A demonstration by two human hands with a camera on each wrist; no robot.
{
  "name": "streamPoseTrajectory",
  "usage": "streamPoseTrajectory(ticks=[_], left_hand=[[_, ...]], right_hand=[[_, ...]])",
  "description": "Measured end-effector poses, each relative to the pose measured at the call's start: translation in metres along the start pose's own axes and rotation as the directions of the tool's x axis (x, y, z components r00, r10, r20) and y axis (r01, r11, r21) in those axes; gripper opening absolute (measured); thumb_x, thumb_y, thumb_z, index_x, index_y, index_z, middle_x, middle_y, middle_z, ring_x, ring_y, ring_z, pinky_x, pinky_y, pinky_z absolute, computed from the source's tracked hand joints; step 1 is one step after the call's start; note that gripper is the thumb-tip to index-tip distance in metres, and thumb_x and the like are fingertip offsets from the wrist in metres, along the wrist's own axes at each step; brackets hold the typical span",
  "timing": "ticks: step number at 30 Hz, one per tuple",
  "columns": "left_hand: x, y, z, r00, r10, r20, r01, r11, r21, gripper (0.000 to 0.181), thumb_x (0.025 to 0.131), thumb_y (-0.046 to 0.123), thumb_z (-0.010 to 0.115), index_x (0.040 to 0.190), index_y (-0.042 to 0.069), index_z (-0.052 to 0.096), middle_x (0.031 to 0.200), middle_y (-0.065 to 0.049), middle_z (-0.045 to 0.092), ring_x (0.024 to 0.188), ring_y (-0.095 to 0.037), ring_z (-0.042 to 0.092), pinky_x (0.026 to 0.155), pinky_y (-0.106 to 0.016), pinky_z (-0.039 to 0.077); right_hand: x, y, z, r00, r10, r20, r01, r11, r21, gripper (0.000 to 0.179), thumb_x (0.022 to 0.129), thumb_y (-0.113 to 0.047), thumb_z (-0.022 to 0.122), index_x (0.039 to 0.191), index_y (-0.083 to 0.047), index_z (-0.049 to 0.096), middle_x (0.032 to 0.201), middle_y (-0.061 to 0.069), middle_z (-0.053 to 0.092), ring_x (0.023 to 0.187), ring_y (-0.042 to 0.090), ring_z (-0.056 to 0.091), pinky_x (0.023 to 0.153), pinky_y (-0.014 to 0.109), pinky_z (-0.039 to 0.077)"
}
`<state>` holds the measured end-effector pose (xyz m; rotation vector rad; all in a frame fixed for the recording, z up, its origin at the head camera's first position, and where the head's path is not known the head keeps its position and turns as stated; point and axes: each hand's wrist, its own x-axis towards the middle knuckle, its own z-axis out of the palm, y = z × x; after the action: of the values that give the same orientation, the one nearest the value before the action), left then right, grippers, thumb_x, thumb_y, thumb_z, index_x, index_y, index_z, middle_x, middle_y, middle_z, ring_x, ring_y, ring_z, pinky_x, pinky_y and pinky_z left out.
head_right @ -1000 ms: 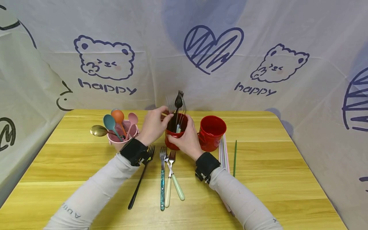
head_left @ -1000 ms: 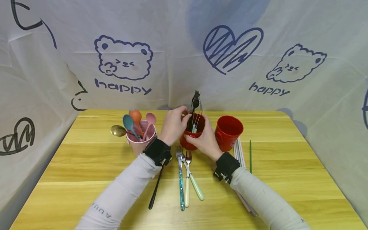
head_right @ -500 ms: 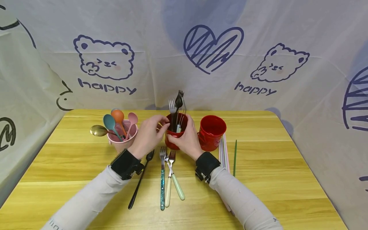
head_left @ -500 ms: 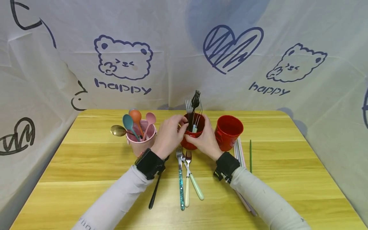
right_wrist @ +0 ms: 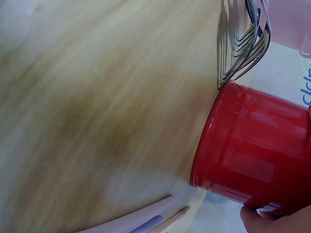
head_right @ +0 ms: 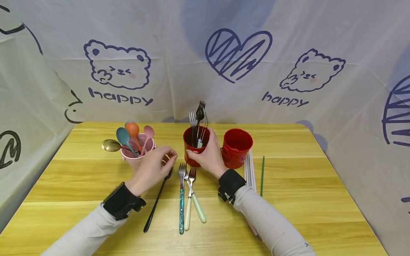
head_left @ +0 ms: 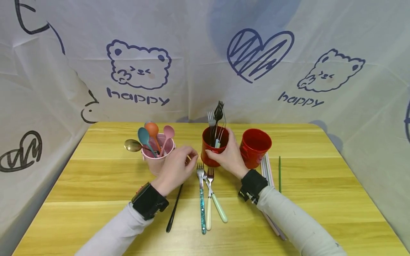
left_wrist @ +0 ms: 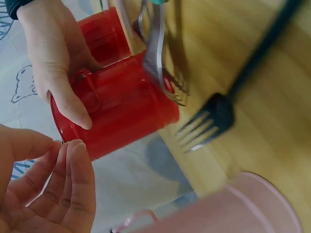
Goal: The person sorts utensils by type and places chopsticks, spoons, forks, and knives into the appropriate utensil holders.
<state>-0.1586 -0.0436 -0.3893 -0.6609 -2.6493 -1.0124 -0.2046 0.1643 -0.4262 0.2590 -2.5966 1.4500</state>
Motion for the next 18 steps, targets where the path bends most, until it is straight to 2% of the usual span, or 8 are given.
streamPoseTrajectory(ticks=[8,14,18], left_hand=[[-0.017,-0.016,-0.007,0.997,-0.001,0.071,-0.002,0.999,0.047,0.005,0.095,0.010,0.066,0.092,0.008,0.070,0.085,-0.003,0.071,0.072,-0.011,0.063,0.064,-0.024,0.053],[-0.025,-0.026,-0.011,0.996,-0.011,0.092,0.001,0.994,0.111,0.003,0.092,0.009,0.068,0.090,0.008,0.070,0.082,-0.003,0.070,0.072,-0.012,0.064,0.066,-0.029,0.054],[-0.029,-0.029,-0.013,0.991,-0.031,0.130,0.013,0.990,0.142,0.003,0.091,0.010,0.069,0.088,0.010,0.068,0.078,-0.001,0.069,0.069,-0.010,0.062,0.064,-0.028,0.052]], right_hand=[[0.000,0.001,0.001,1.000,0.008,0.001,-0.008,1.000,-0.001,0.098,0.080,-0.026,0.084,0.154,-0.005,0.022,0.149,0.017,0.045,0.134,0.035,0.048,0.114,0.051,0.045],[0.001,0.001,0.001,1.000,0.012,-0.001,-0.012,1.000,-0.003,0.098,0.080,-0.026,0.084,0.154,-0.005,0.023,0.149,0.017,0.045,0.135,0.035,0.048,0.114,0.052,0.045],[0.001,0.001,0.001,1.000,0.009,0.001,-0.009,1.000,-0.003,0.099,0.080,-0.026,0.084,0.154,-0.005,0.022,0.149,0.018,0.045,0.135,0.035,0.048,0.114,0.052,0.045]])
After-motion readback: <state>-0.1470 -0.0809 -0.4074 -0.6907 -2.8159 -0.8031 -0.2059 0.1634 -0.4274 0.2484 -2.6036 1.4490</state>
